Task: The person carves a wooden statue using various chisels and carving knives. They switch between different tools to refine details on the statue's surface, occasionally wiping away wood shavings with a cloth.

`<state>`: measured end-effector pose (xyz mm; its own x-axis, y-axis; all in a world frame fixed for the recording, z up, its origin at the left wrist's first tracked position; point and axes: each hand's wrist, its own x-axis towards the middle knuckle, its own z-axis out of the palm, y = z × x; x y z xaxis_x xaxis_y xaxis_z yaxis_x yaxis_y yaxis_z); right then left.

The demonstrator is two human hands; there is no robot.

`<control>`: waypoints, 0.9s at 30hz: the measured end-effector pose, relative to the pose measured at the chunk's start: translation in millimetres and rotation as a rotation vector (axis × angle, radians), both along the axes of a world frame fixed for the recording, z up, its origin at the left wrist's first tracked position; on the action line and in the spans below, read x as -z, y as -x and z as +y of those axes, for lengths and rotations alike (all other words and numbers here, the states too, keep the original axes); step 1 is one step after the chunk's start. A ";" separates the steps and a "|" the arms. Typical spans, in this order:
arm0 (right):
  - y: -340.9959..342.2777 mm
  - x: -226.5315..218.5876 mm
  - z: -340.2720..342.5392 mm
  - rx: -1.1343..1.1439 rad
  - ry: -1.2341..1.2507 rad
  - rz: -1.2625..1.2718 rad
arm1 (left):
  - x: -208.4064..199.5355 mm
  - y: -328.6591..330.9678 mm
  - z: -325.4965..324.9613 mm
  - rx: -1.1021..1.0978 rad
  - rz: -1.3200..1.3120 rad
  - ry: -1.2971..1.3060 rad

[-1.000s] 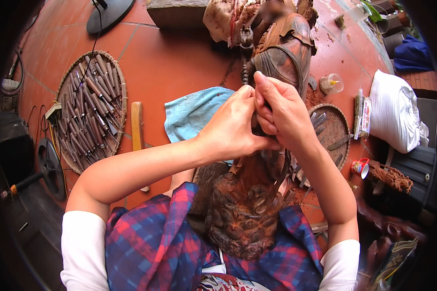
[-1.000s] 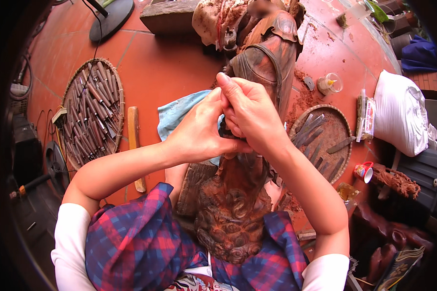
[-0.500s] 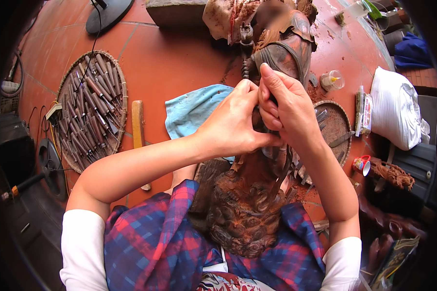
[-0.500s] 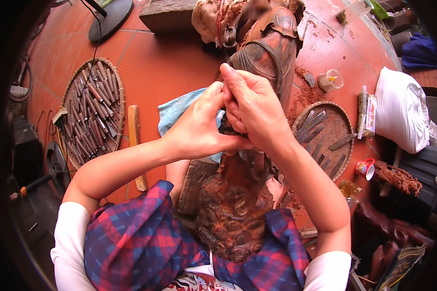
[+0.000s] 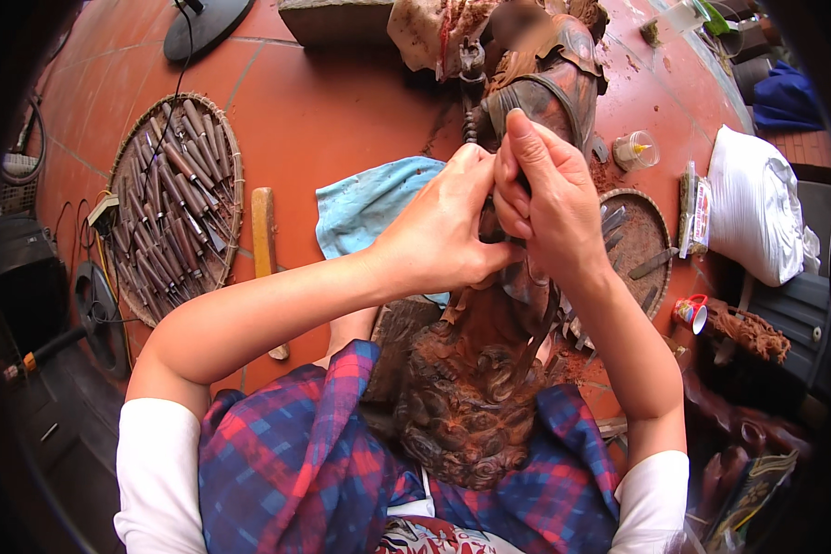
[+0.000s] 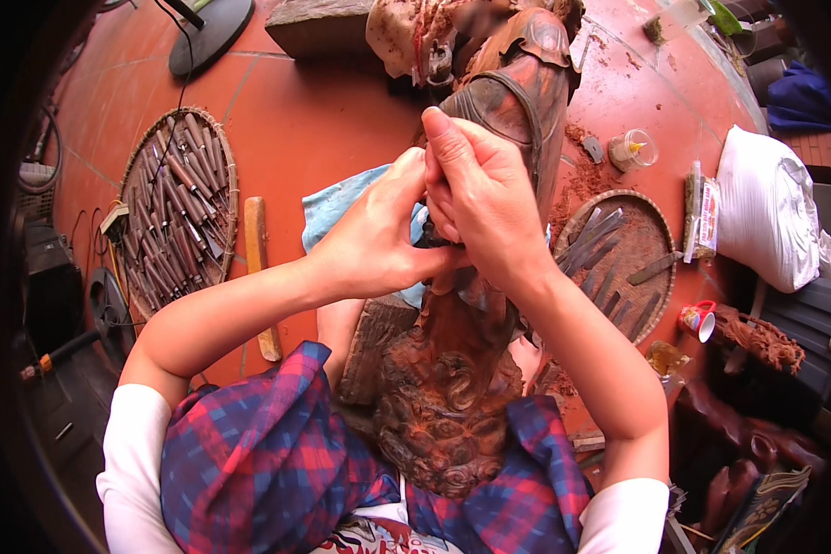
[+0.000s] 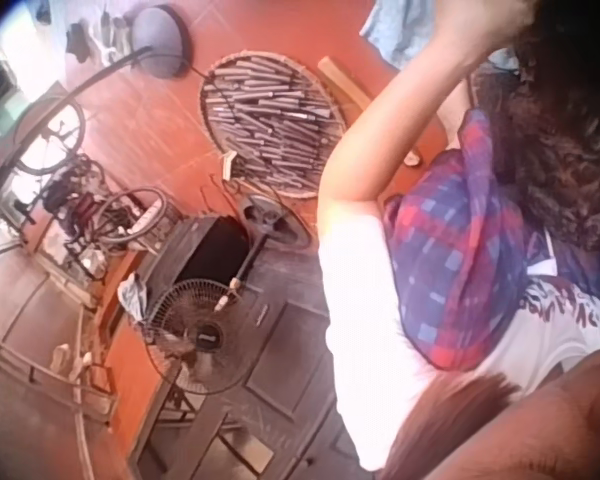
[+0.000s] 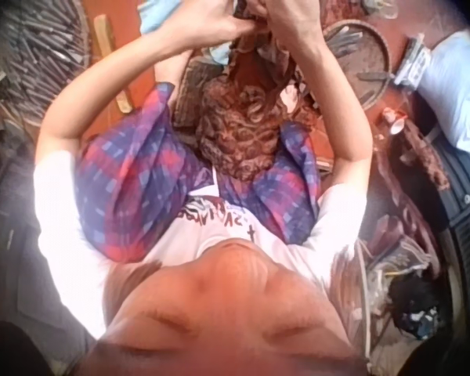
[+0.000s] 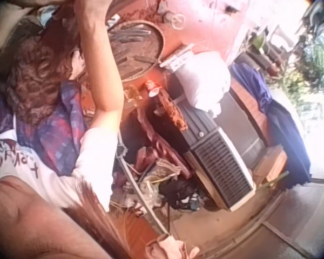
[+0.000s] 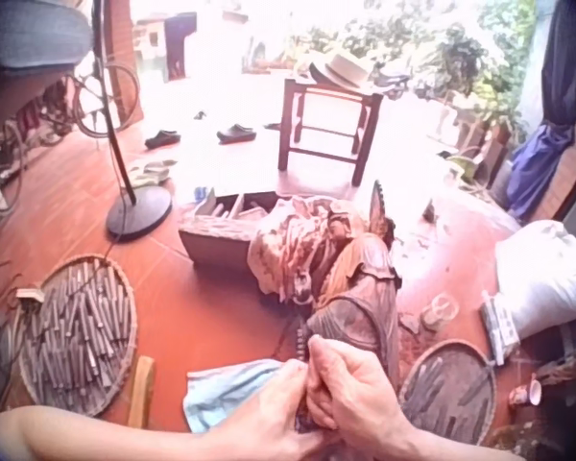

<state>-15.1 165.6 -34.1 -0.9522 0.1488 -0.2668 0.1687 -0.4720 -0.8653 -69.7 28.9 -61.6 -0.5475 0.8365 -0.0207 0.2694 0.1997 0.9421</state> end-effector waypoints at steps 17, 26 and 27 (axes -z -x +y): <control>-15.4 -6.5 3.9 0.008 0.035 0.160 | -4.5 -4.4 2.9 0.022 0.132 -0.071; -17.6 -6.3 -2.8 -0.031 0.060 0.164 | 0.2 -8.0 3.4 0.018 0.158 -0.142; -15.3 -4.1 -4.1 -0.048 0.079 0.126 | 1.6 -7.3 1.8 0.004 0.170 -0.100</control>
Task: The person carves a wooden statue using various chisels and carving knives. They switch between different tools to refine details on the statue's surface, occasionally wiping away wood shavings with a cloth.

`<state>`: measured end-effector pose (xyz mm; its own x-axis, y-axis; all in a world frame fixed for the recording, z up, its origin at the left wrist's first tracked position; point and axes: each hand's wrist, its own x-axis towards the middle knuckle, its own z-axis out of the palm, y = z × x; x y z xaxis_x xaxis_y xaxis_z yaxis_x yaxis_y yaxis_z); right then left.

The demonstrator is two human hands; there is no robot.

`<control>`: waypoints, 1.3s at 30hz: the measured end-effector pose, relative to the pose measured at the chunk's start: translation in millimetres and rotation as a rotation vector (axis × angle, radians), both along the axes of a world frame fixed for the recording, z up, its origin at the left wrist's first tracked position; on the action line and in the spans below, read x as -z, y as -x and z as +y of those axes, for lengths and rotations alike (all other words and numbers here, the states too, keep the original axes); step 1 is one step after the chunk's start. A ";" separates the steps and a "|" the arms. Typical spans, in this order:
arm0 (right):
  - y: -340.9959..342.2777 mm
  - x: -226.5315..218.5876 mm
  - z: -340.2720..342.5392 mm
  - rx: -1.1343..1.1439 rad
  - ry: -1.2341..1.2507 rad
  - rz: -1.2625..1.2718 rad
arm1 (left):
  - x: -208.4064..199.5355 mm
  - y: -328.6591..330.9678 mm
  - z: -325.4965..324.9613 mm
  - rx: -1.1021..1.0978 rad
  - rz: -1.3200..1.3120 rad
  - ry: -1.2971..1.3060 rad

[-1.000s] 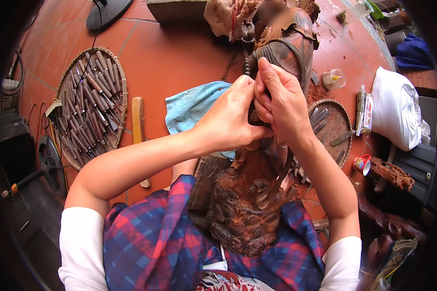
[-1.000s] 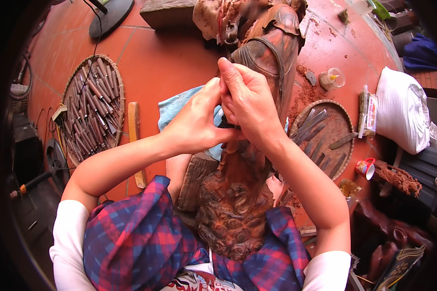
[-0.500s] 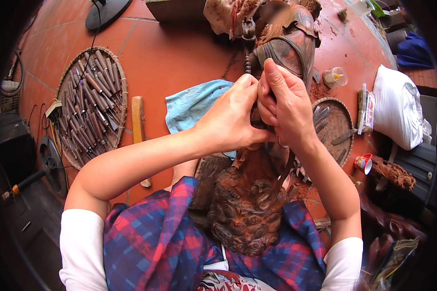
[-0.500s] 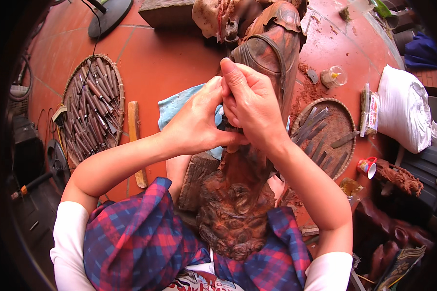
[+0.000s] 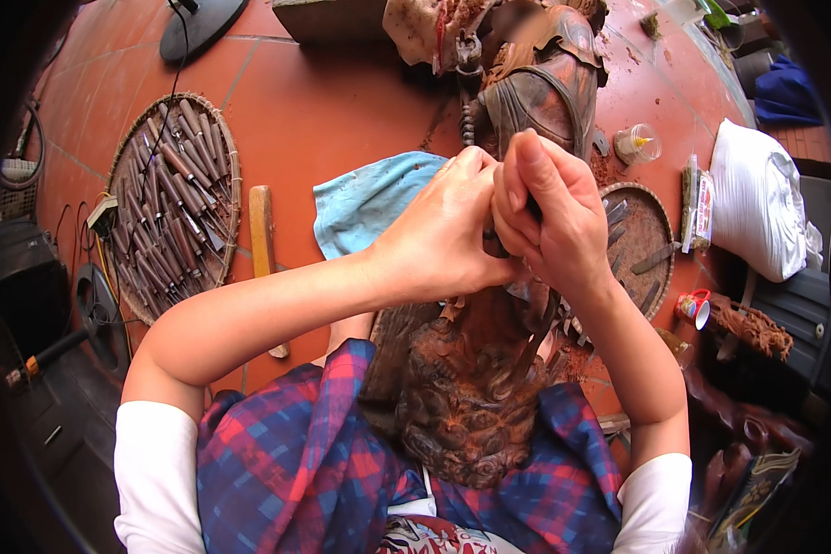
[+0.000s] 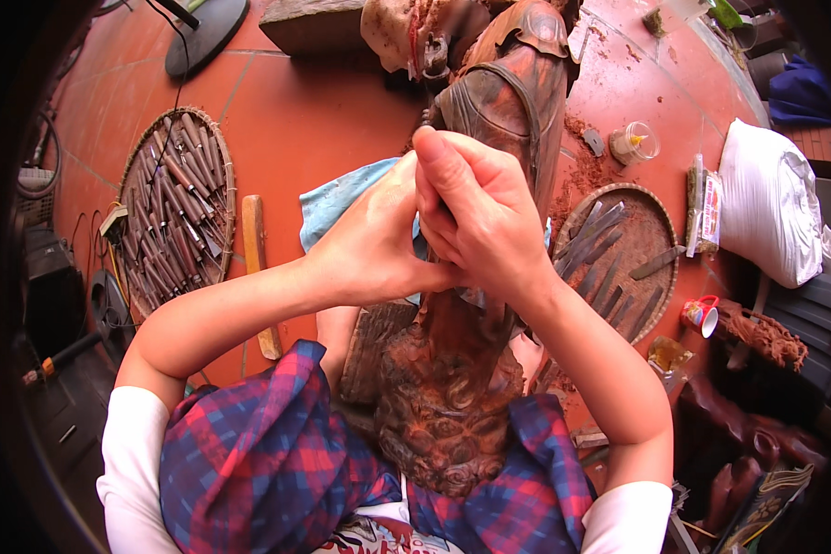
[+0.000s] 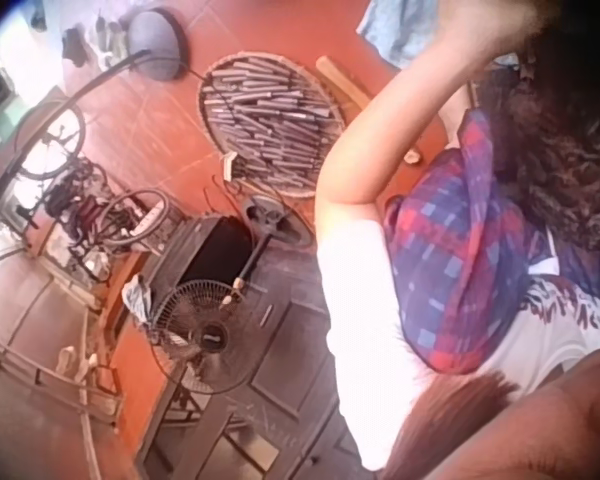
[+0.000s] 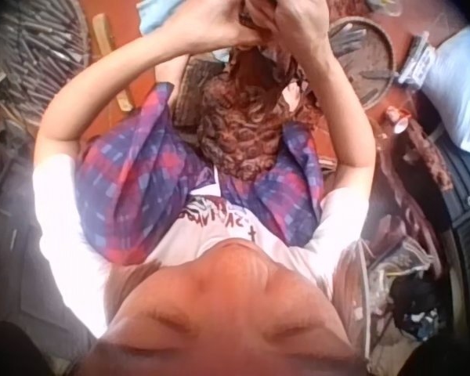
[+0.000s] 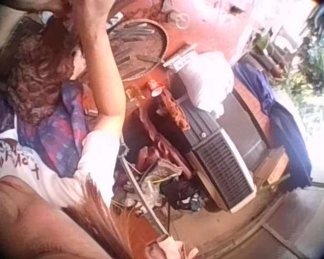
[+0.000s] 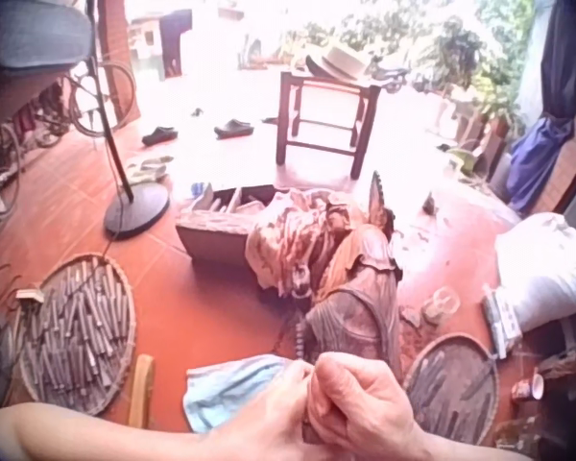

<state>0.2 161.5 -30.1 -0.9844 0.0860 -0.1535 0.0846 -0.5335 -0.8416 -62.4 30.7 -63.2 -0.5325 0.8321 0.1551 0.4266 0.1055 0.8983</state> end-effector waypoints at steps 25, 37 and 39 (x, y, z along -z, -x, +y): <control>2.7 -3.9 1.2 -0.095 -0.072 0.018 | -26.5 7.6 2.7 0.065 -0.422 0.238; 7.1 4.7 -3.8 -0.103 -0.232 0.220 | -28.7 7.0 1.0 0.060 -0.424 0.233; 6.4 0.6 -2.0 -0.150 -0.241 0.214 | -21.4 6.4 -1.6 0.070 -0.343 0.138</control>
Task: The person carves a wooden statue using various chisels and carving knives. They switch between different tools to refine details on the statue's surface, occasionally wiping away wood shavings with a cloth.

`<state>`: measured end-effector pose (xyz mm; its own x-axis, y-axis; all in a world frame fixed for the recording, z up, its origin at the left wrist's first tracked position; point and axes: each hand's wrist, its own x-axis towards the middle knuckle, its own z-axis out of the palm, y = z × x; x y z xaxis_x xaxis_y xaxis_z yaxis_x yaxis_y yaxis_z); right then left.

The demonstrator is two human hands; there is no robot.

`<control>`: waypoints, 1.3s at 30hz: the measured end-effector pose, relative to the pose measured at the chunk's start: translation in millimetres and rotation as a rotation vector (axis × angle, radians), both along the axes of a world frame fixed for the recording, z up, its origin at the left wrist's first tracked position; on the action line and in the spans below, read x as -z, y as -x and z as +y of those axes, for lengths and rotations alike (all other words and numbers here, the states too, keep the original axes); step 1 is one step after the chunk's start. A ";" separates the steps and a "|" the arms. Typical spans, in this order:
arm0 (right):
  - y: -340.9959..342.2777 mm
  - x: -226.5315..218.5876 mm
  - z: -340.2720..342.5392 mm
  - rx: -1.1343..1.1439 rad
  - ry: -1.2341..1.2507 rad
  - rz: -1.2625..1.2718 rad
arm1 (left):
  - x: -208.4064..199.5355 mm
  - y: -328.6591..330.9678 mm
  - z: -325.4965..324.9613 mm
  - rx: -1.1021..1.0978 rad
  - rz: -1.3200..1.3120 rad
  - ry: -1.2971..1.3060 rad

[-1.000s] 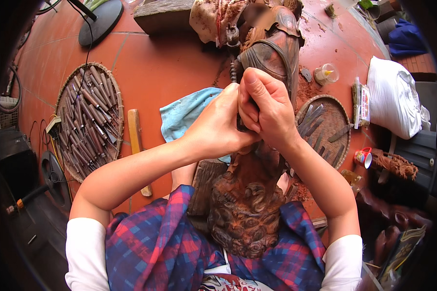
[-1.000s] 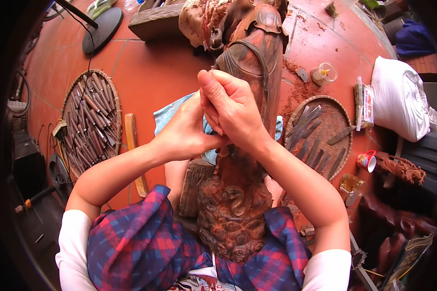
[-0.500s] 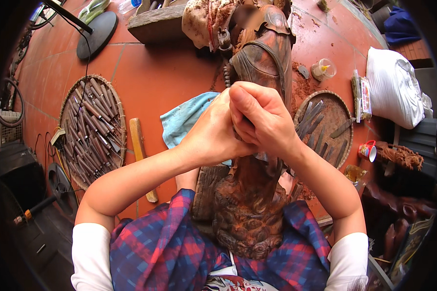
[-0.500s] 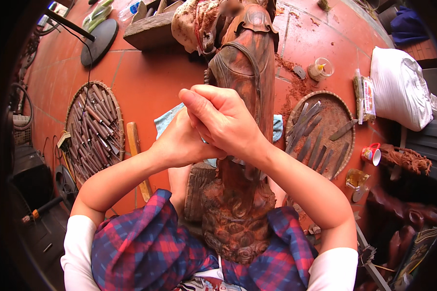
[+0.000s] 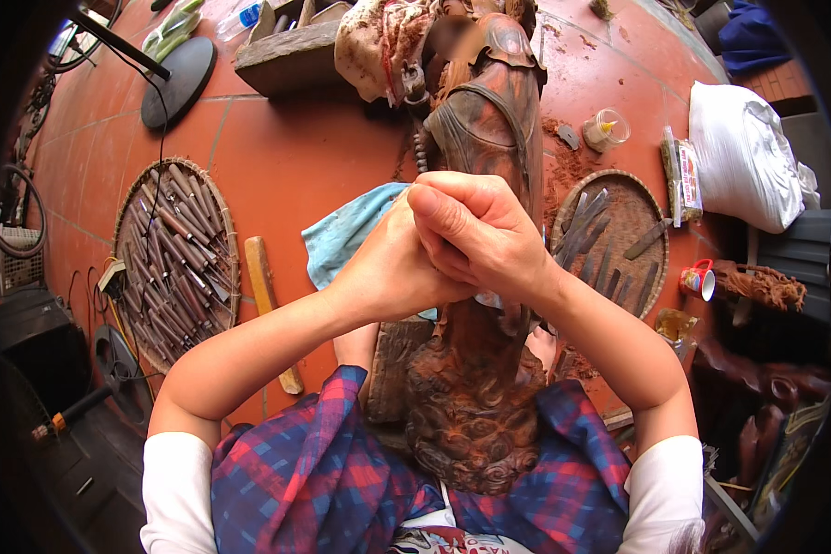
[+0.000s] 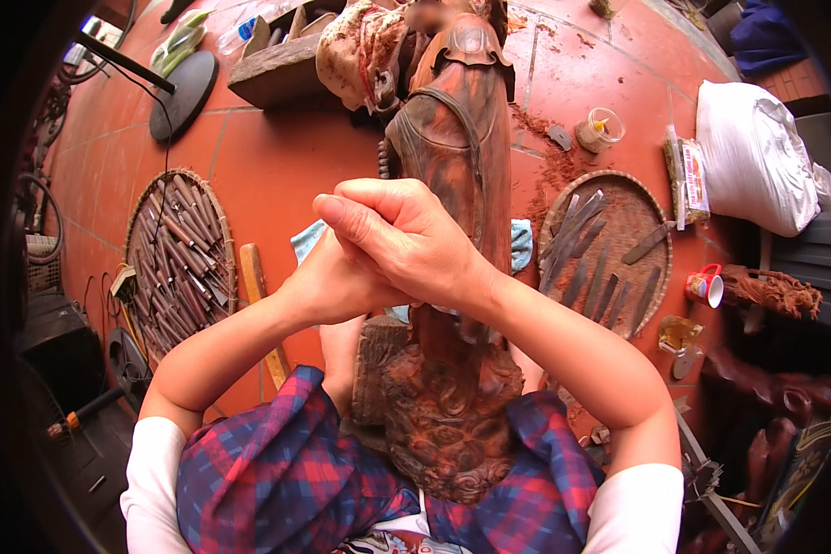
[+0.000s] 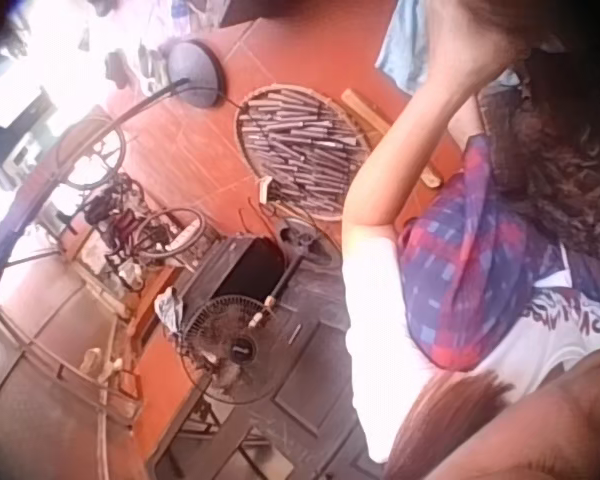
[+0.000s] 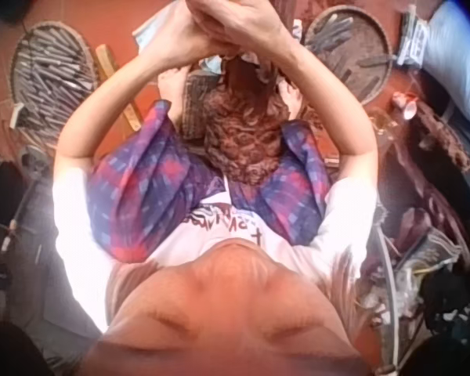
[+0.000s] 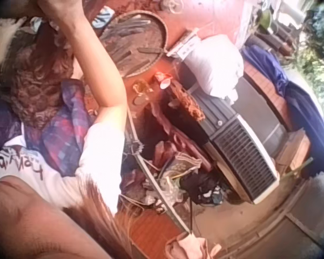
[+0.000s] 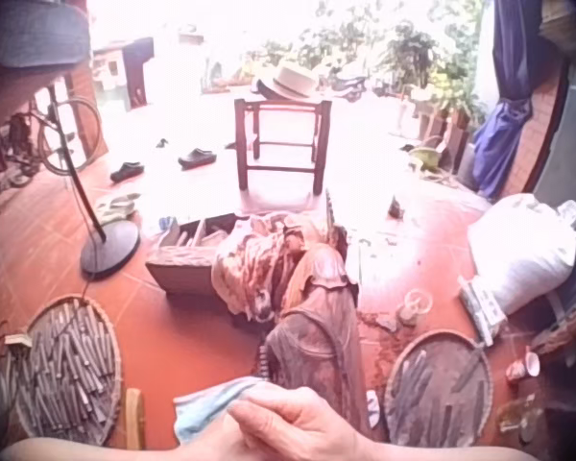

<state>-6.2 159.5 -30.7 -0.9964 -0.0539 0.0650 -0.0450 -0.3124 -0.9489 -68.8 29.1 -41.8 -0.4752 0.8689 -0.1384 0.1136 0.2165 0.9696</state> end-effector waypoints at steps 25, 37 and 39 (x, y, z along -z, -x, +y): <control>1.0 -0.4 -2.5 -0.072 -0.050 0.028 | 9.4 -3.8 -8.7 0.033 0.146 -0.070; 2.2 -14.4 16.4 -0.018 0.113 -0.172 | -1.7 0.4 3.0 0.045 -0.053 0.061; 3.7 -10.8 21.7 0.046 0.165 -0.255 | -3.7 -2.9 7.4 -0.035 0.056 -0.005</control>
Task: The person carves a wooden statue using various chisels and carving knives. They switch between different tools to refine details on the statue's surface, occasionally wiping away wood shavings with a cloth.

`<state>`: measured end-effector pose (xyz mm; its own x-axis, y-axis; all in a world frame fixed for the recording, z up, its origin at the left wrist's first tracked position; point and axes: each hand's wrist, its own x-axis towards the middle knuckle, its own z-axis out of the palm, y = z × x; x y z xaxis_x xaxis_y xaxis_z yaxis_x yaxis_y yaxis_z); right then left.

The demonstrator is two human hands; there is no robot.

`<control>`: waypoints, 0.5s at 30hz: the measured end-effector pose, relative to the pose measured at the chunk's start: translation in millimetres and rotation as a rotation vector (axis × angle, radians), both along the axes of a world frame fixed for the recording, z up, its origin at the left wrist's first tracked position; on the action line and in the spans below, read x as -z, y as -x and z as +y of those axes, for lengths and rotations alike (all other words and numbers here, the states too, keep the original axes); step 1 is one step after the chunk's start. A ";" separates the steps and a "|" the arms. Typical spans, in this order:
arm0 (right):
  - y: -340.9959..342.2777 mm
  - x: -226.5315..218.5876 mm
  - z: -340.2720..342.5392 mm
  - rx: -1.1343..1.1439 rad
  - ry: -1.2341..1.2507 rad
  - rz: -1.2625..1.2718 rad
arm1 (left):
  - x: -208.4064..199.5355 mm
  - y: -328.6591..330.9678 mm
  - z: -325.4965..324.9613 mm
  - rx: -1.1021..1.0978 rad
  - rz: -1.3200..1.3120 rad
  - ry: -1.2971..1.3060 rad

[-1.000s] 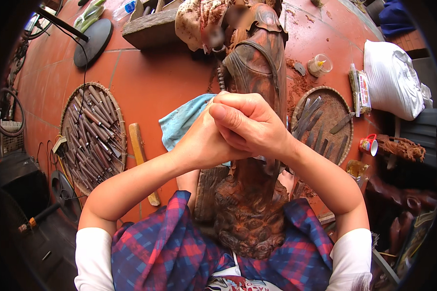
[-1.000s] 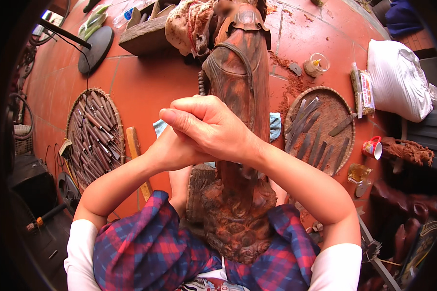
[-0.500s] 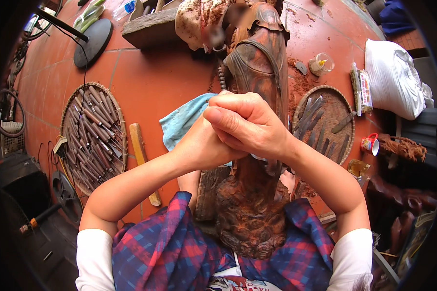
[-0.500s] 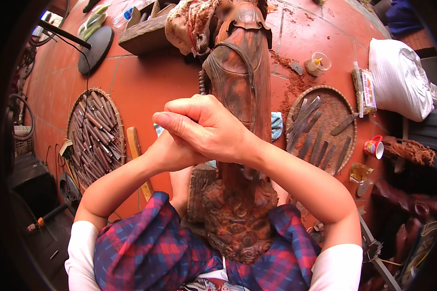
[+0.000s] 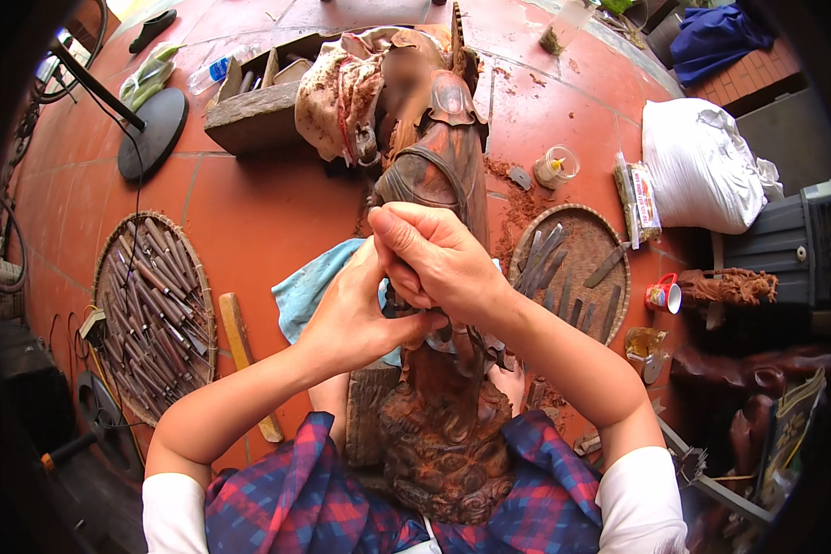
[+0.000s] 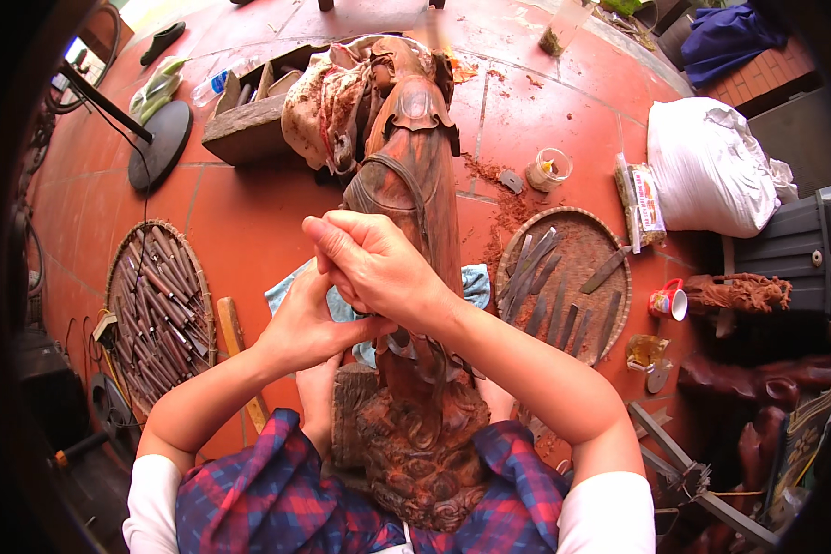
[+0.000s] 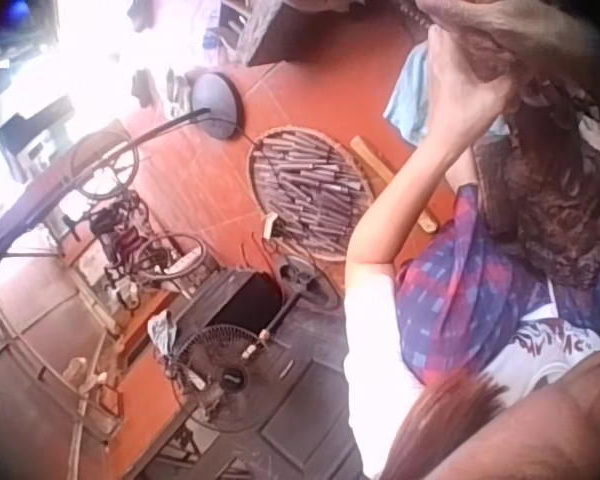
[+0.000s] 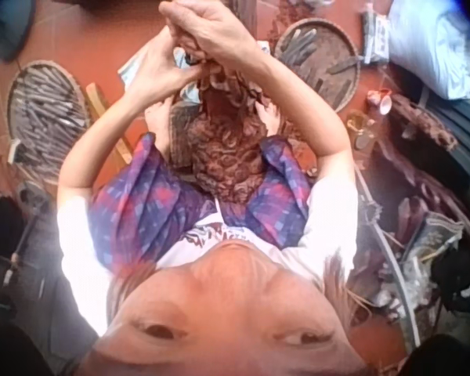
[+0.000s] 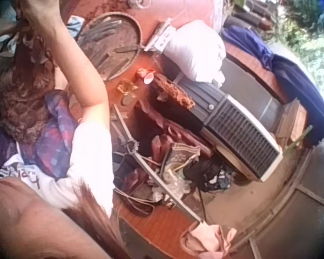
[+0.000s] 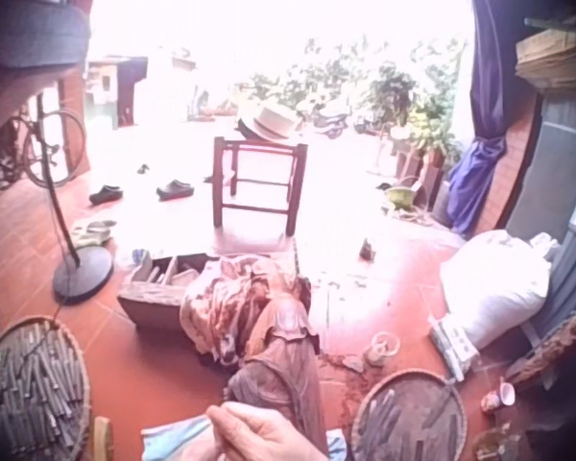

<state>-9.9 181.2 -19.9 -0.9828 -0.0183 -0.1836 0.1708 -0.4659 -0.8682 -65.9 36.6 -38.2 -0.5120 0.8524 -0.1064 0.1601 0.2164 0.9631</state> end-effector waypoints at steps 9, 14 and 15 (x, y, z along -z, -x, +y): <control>3.3 3.6 10.0 0.149 0.128 -0.084 | 17.3 3.5 6.0 -0.005 0.091 -0.035; 4.0 9.4 3.0 0.066 0.064 -0.136 | 10.2 -1.8 7.3 -0.055 -0.034 0.051; 3.1 10.8 2.2 0.046 0.058 -0.151 | 12.3 -3.9 7.6 -0.067 -0.022 0.030</control>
<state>-13.0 183.4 -30.7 -0.9444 0.0115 -0.3287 0.2741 -0.5251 -0.8057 -62.0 44.2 -50.4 -0.5651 0.8125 -0.1431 0.1231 0.2546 0.9592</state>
